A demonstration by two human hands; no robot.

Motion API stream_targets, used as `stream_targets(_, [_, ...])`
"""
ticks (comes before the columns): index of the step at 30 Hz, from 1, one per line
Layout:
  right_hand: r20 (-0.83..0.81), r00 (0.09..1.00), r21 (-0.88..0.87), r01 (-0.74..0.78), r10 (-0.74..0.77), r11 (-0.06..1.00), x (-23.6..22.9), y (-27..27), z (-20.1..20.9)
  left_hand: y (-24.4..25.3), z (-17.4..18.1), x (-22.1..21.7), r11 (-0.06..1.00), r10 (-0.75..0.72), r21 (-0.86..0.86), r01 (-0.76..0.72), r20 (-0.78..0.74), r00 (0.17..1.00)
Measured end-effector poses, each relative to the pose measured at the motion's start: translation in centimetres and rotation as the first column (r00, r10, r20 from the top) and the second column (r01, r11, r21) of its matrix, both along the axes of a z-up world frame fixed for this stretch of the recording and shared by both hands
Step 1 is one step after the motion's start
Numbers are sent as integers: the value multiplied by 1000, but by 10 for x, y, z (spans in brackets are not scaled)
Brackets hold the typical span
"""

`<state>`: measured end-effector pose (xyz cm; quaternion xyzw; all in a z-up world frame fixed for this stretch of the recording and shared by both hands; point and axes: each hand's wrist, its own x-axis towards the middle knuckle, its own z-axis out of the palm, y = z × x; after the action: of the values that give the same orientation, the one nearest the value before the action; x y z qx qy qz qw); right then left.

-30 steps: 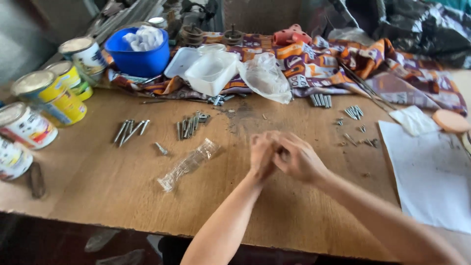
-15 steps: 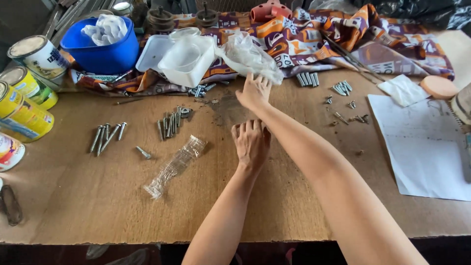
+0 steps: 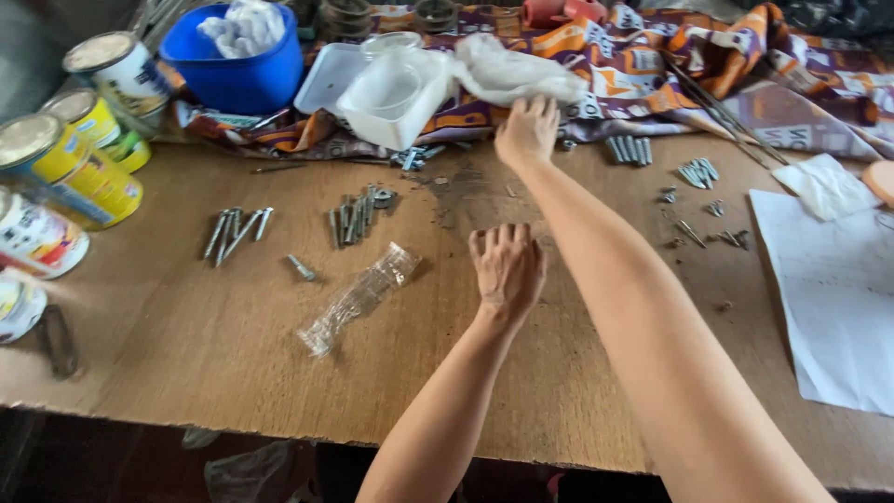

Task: Gathering, aligning, and wrapping bundles of thin metal rods with plastic film on a workshop table.

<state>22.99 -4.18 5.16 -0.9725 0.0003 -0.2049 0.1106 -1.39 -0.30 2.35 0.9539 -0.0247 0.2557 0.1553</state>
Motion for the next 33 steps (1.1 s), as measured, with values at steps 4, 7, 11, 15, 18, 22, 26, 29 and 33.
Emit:
stream_targets(4, [138, 957, 247, -282, 255, 927, -34, 27, 54, 3, 6, 0, 999, -41, -14, 41, 24, 999])
stream_targets(7, [210, 857, 214, -510, 471, 833, -38, 60, 63, 4, 5, 1, 999, -34, -11, 34, 5, 999])
stream_targets(11, [285, 742, -26, -627, 607, 779, -22, 105, 53, 7, 7, -1, 991, -129, -46, 128, -23, 991])
stream_targets(15, [65, 768, -166, -622, 638, 765, -17, 136, 55, 9, 2, -2, 956, -203, -199, 216, 85, 976])
stream_targets(18, [-184, 833, -246, -553, 522, 796, -39, 147, 87, 9, 3, -2, 979, -176, -108, 172, -31, 984])
stream_targets(22, [-99, 809, -532, -535, 579, 657, -34, 144, 91, 7, -1, 0, 980, -172, -110, 166, -52, 984])
stream_targets(26, [315, 592, -686, -397, 741, 609, -37, 123, 103, 7, 3, -1, 991, -121, -50, 123, 46, 992])
stream_targets(29, [584, 345, -669, -308, 735, 677, -64, 91, 126, 8, 14, -7, 992, -121, -46, 120, -10, 993])
stream_targets(33, [626, 253, -596, -456, 738, 661, -142, 21, 150, 2, -5, 5, 998, 17, 51, -27, 190, 982])
